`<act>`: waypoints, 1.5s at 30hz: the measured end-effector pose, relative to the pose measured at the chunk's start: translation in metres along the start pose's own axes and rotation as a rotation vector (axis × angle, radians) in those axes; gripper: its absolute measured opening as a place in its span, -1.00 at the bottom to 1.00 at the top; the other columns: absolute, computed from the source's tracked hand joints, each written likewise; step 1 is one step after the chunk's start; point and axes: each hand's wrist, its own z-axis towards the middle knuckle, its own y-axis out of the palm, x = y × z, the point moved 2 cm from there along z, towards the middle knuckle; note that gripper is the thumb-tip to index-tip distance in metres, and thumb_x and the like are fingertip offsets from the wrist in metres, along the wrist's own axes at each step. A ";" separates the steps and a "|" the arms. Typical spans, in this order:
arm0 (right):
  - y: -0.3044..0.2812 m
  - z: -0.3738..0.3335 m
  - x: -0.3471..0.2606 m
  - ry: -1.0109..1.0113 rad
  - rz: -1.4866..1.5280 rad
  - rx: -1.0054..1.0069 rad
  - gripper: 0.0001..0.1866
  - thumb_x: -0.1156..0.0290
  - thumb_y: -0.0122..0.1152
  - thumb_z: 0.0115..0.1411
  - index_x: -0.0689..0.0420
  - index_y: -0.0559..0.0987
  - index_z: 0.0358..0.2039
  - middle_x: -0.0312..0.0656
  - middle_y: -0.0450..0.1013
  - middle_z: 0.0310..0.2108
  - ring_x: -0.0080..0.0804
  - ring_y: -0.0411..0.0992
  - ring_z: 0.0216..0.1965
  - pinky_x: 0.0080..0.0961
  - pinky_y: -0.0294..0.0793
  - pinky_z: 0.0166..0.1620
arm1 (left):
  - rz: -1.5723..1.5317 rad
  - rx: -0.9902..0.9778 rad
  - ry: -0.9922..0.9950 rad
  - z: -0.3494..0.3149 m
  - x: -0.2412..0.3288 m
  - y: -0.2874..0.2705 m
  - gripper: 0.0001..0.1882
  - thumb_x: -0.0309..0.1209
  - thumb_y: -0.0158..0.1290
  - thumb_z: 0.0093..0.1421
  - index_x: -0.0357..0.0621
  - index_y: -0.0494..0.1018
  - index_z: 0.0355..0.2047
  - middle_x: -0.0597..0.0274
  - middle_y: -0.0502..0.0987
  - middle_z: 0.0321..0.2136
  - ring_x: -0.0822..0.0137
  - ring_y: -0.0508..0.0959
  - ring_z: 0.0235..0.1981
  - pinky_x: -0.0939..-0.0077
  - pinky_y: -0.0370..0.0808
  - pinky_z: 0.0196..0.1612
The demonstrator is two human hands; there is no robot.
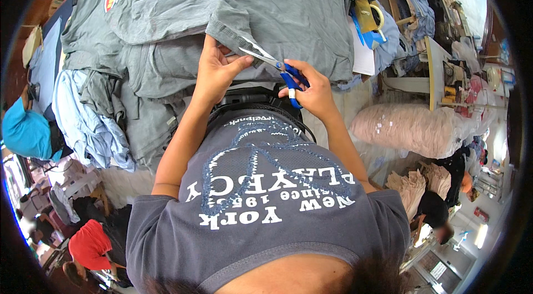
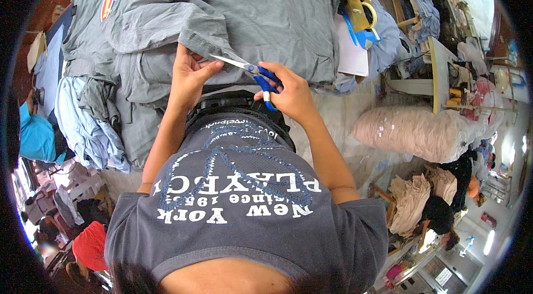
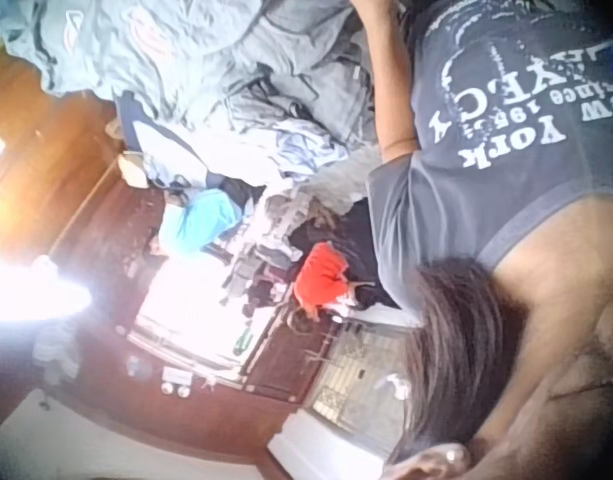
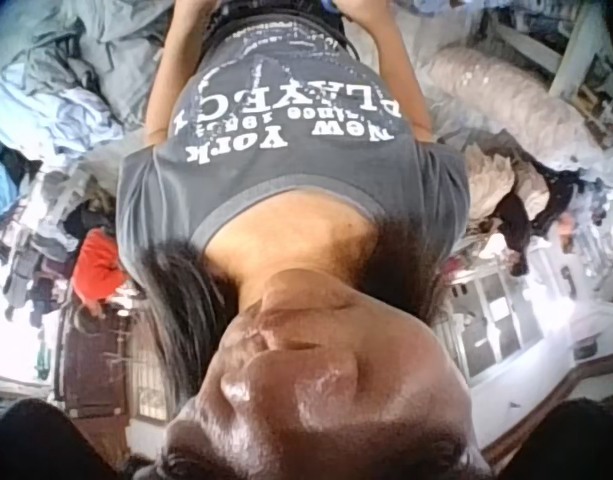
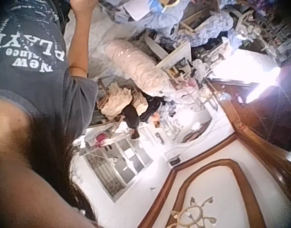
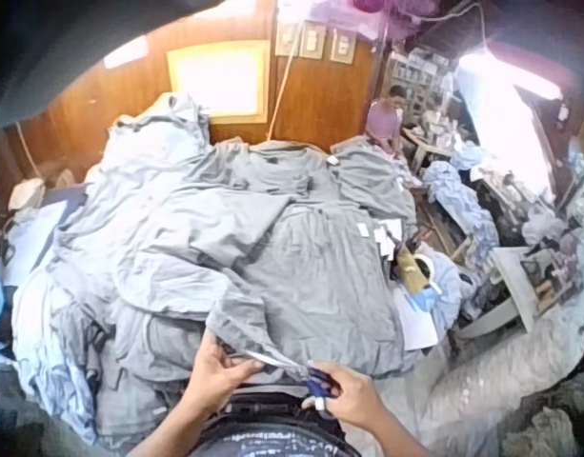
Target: The person organizes and stacks t-shirts by hand, aligning the edges and smoothing the fabric, and uses shears to trim a thread from one t-shirt.
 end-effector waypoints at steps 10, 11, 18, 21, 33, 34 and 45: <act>0.006 -0.004 -0.007 -0.042 0.064 0.031 -0.50 0.51 0.24 -0.18 0.11 0.38 -0.14 -0.18 0.44 -0.36 -0.47 0.46 -0.47 -0.60 0.42 -0.41 | 0.016 0.087 0.014 0.001 -0.004 -0.011 -0.36 -0.72 0.04 -0.10 -0.24 0.08 0.01 0.07 0.37 -0.20 0.31 0.44 -0.21 0.52 0.41 -0.15; 0.005 -0.001 -0.013 -0.066 -0.019 0.043 -0.49 0.49 0.26 -0.20 0.09 0.38 -0.15 -0.18 0.43 -0.36 -0.46 0.45 -0.47 -0.58 0.43 -0.41 | 0.033 0.086 0.023 0.000 -0.005 -0.012 -0.36 -0.73 0.04 -0.10 -0.25 0.08 0.01 0.06 0.36 -0.20 0.31 0.45 -0.21 0.52 0.42 -0.15; 0.004 0.014 -0.028 -0.104 -0.156 0.028 -0.47 0.46 0.31 -0.24 0.06 0.39 -0.16 -0.19 0.43 -0.36 -0.44 0.42 -0.49 -0.56 0.42 -0.41 | 0.037 0.076 0.025 0.000 -0.004 -0.011 -0.38 -0.73 0.02 -0.09 -0.25 0.08 0.01 0.02 0.36 -0.19 0.29 0.45 -0.20 0.50 0.42 -0.14; 0.005 0.012 -0.017 -0.111 -0.066 0.015 -0.51 0.52 0.24 -0.20 0.09 0.39 -0.16 -0.17 0.44 -0.38 -0.43 0.45 -0.45 -0.56 0.42 -0.39 | 0.019 0.094 0.009 0.001 -0.002 -0.010 -0.39 -0.71 0.03 -0.09 -0.26 0.09 0.00 0.03 0.36 -0.19 0.32 0.45 -0.22 0.51 0.42 -0.16; 0.015 0.015 -0.019 -0.150 -0.167 0.084 -0.45 0.37 0.32 -0.23 0.06 0.39 -0.14 -0.20 0.41 -0.41 -0.40 0.43 -0.48 -0.52 0.40 -0.44 | 0.006 0.129 0.020 0.005 -0.007 -0.030 -0.47 -0.70 0.03 -0.10 -0.35 0.19 -0.05 0.09 0.40 -0.21 0.39 0.46 -0.26 0.58 0.41 -0.19; 0.016 0.017 -0.020 -0.164 -0.185 0.091 -0.43 0.33 0.34 -0.27 0.05 0.39 -0.15 -0.20 0.40 -0.43 -0.40 0.41 -0.50 -0.52 0.39 -0.46 | 0.007 0.118 0.019 0.004 -0.007 -0.028 -0.46 -0.71 0.02 -0.10 -0.35 0.18 -0.04 0.08 0.39 -0.20 0.39 0.46 -0.25 0.58 0.41 -0.18; 0.021 0.016 -0.010 -0.109 -0.034 0.010 -0.53 0.56 0.19 -0.17 0.11 0.37 -0.15 -0.12 0.43 -0.33 -0.35 0.46 -0.37 -0.50 0.43 -0.35 | -0.033 0.201 -0.060 -0.001 0.000 -0.022 -0.52 -0.65 0.03 -0.04 -0.30 0.22 -0.06 0.18 0.42 -0.24 0.45 0.44 -0.25 0.64 0.40 -0.22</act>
